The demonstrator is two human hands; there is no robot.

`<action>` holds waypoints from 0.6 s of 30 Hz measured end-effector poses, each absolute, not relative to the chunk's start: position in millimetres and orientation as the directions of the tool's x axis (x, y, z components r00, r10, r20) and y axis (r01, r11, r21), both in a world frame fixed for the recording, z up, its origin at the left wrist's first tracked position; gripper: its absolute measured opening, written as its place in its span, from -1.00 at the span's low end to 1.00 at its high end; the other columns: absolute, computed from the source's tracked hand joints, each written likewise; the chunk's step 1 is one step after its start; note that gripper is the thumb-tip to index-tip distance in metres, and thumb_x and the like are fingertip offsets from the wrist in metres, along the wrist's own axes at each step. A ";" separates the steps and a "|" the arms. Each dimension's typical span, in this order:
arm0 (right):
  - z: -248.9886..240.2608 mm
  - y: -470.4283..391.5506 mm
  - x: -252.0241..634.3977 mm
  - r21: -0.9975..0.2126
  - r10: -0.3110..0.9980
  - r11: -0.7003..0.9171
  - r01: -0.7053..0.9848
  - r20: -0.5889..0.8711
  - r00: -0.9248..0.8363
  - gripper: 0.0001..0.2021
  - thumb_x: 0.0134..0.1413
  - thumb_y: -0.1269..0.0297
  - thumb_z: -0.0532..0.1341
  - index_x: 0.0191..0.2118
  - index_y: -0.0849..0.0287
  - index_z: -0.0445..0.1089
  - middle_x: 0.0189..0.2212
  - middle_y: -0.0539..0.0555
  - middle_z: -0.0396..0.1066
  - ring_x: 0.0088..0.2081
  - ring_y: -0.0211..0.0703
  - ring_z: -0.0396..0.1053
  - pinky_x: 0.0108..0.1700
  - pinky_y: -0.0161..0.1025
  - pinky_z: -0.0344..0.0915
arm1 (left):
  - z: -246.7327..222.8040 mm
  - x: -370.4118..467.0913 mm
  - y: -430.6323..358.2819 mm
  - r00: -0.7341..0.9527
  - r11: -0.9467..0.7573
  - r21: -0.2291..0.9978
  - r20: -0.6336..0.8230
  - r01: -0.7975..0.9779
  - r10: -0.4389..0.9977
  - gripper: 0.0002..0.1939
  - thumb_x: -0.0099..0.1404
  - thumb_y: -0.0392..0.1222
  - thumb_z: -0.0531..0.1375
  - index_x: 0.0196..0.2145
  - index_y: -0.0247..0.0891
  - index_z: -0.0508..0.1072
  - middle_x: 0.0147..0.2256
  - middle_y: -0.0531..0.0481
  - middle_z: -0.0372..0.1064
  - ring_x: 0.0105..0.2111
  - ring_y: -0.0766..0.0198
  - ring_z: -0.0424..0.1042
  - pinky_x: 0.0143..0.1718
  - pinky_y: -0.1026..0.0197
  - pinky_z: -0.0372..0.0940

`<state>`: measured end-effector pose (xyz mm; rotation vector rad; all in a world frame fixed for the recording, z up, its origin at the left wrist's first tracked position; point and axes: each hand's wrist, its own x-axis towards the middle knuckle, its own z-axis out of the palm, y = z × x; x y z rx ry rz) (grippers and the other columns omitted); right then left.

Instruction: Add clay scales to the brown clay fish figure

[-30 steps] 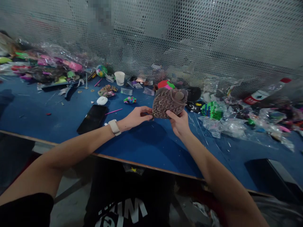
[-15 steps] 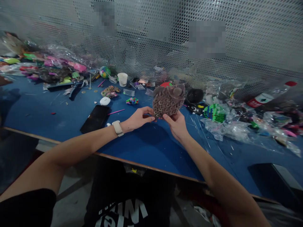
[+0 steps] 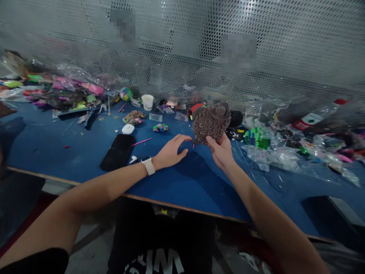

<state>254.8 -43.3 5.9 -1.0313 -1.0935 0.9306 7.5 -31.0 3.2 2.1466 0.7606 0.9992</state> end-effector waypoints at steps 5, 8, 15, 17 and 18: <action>3.3 1.0 262.9 -0.949 0.925 0.311 -0.046 0.292 0.245 -0.28 -0.18 -0.07 0.70 0.08 -0.09 0.44 0.01 0.05 0.66 0.09 0.14 0.63 0.21 0.18 0.61 | -2.2 14.6 -37.1 0.686 -0.755 0.629 0.469 0.183 0.557 -0.53 0.57 -0.27 0.15 0.38 -0.19 0.42 0.40 -0.27 0.37 0.43 -0.07 0.42 0.54 -0.24 0.34; 6.3 49.5 270.8 -0.952 0.914 0.305 -0.014 0.289 0.285 -0.27 -0.25 -0.12 0.69 -0.01 -0.07 0.38 -0.04 0.03 0.65 0.02 0.08 0.62 0.10 0.10 0.64 | -4.5 16.5 -39.8 0.732 -0.796 0.577 0.459 0.186 0.503 -0.49 0.58 -0.28 0.16 0.42 -0.20 0.43 0.51 -0.32 0.24 0.53 -0.13 0.31 0.55 -0.27 0.32; 25.4 154.7 281.1 -0.954 0.918 0.300 0.005 0.290 0.270 -0.11 -0.53 -0.03 0.73 -0.02 -0.02 0.32 -0.22 -0.05 0.61 -0.39 -0.15 0.47 -0.33 -0.13 0.55 | -6.1 18.1 -41.9 0.745 -0.834 0.481 0.445 0.269 0.497 -0.52 0.56 -0.28 0.21 0.37 -0.23 0.53 0.57 -0.39 0.15 0.59 -0.27 0.20 0.54 -0.41 0.32; 25.6 175.1 280.1 -0.955 0.913 0.297 -0.018 0.279 0.297 -0.13 -0.52 -0.01 0.71 -0.05 -0.04 0.28 -0.25 -0.09 0.58 -0.40 -0.17 0.46 -0.36 -0.16 0.53 | -7.4 19.1 -41.3 0.756 -0.842 0.468 0.439 0.269 0.485 -0.53 0.54 -0.28 0.22 0.35 -0.22 0.55 0.57 -0.39 0.16 0.60 -0.25 0.20 0.52 -0.40 0.35; 24.8 183.4 279.3 -0.955 0.910 0.296 -0.032 0.271 0.314 -0.16 -0.50 0.01 0.70 -0.07 -0.05 0.25 -0.25 -0.10 0.57 -0.38 -0.16 0.47 -0.37 -0.17 0.52 | -8.0 19.4 -41.1 0.762 -0.845 0.461 0.435 0.269 0.480 -0.53 0.54 -0.28 0.23 0.34 -0.21 0.56 0.57 -0.39 0.16 0.60 -0.24 0.19 0.52 -0.39 0.36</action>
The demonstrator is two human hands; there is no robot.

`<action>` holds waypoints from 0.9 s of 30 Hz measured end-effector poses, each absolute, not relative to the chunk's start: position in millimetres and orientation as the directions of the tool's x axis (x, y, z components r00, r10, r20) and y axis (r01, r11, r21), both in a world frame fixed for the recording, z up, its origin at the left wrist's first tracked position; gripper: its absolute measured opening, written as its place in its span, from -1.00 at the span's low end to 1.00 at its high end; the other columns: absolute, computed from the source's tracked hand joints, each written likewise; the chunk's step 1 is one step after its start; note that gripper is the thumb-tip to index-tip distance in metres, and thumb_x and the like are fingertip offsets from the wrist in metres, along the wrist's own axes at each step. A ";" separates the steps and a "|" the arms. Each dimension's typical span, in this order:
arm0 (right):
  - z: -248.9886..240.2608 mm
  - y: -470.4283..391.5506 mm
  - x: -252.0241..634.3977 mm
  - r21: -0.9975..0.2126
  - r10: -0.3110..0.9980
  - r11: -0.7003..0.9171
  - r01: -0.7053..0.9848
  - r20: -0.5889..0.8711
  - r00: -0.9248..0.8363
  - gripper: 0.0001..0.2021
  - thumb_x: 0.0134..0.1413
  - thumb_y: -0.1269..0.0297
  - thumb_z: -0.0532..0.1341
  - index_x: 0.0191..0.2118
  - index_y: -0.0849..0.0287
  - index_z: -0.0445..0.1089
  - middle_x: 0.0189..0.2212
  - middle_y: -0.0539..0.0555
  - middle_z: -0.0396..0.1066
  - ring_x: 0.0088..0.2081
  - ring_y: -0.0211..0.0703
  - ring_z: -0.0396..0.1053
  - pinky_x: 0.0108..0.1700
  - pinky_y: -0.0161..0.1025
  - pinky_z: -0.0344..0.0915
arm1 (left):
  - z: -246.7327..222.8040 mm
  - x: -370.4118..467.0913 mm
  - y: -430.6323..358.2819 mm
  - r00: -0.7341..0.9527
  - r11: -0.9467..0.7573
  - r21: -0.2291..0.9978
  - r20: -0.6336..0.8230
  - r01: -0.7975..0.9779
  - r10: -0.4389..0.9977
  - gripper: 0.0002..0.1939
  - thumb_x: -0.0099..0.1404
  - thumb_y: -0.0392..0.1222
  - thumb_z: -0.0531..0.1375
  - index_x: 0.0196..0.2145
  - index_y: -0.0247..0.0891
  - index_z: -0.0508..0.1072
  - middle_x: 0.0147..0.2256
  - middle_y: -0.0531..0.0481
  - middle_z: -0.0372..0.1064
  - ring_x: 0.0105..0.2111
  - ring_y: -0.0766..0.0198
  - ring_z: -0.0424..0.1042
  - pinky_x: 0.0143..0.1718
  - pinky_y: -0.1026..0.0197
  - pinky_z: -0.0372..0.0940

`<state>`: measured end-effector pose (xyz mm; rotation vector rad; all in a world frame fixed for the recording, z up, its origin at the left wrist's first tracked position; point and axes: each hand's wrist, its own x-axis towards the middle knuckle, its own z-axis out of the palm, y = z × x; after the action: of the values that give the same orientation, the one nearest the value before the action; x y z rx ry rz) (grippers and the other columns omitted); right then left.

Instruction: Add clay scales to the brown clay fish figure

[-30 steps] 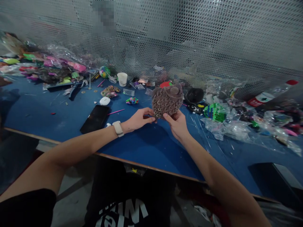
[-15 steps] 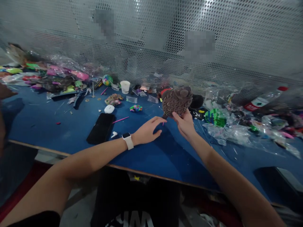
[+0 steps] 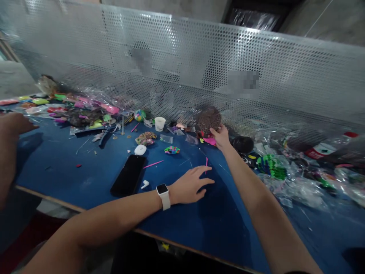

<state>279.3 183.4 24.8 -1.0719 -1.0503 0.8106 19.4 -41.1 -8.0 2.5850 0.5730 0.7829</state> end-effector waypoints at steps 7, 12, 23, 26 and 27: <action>18.0 209.9 277.5 -0.964 0.921 0.237 -0.124 0.183 0.343 -0.33 -0.30 0.23 0.63 -0.10 -0.04 0.26 -0.22 -0.08 0.58 -0.35 -0.18 0.50 -0.43 -0.26 0.52 | -5.9 17.6 -42.4 0.795 -0.859 0.430 0.399 0.276 0.456 -0.56 0.56 -0.25 0.24 0.33 -0.24 0.56 0.56 -0.37 0.18 0.62 -0.23 0.17 0.55 -0.34 0.34; 21.0 211.5 278.3 -0.977 0.954 0.159 -0.139 0.116 0.278 -0.44 -0.16 0.31 0.61 -0.11 -0.05 0.32 -0.20 -0.07 0.59 -0.37 -0.19 0.48 -0.46 -0.26 0.53 | -3.5 16.7 -44.1 0.797 -0.832 0.482 0.370 0.275 0.478 -0.54 0.57 -0.25 0.24 0.36 -0.23 0.52 0.55 -0.38 0.20 0.63 -0.24 0.14 0.58 -0.42 0.29; 24.8 206.3 264.4 -0.988 0.985 0.082 -0.130 0.061 0.159 -0.50 -0.08 0.33 0.65 -0.15 0.00 0.36 -0.22 -0.02 0.57 -0.38 -0.22 0.45 -0.33 -0.21 0.58 | -6.9 13.7 -43.1 0.756 -0.783 0.558 0.378 0.274 0.534 -0.55 0.58 -0.25 0.23 0.36 -0.20 0.47 0.54 -0.33 0.22 0.65 -0.22 0.07 0.63 -0.43 0.21; 21.1 203.4 256.6 -0.988 0.986 0.097 -0.124 0.078 0.145 -0.50 -0.09 0.32 0.64 -0.14 0.00 0.37 -0.18 -0.01 0.61 -0.33 -0.20 0.48 -0.35 -0.24 0.57 | -6.6 13.6 -43.4 0.749 -0.778 0.562 0.379 0.279 0.543 -0.56 0.59 -0.24 0.22 0.36 -0.21 0.46 0.54 -0.33 0.22 0.65 -0.22 0.08 0.63 -0.43 0.20; 20.0 202.8 254.7 -0.987 0.986 0.105 -0.119 0.087 0.144 -0.50 -0.09 0.32 0.64 -0.14 -0.01 0.37 -0.17 -0.01 0.62 -0.33 -0.20 0.48 -0.36 -0.24 0.56 | -6.7 13.6 -43.4 0.750 -0.776 0.565 0.377 0.279 0.544 -0.57 0.59 -0.23 0.22 0.35 -0.20 0.46 0.53 -0.32 0.23 0.65 -0.22 0.09 0.63 -0.43 0.20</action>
<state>254.7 202.8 20.0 -1.1091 -1.0606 1.0955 13.6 -43.4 -6.7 2.4644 0.6215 0.7381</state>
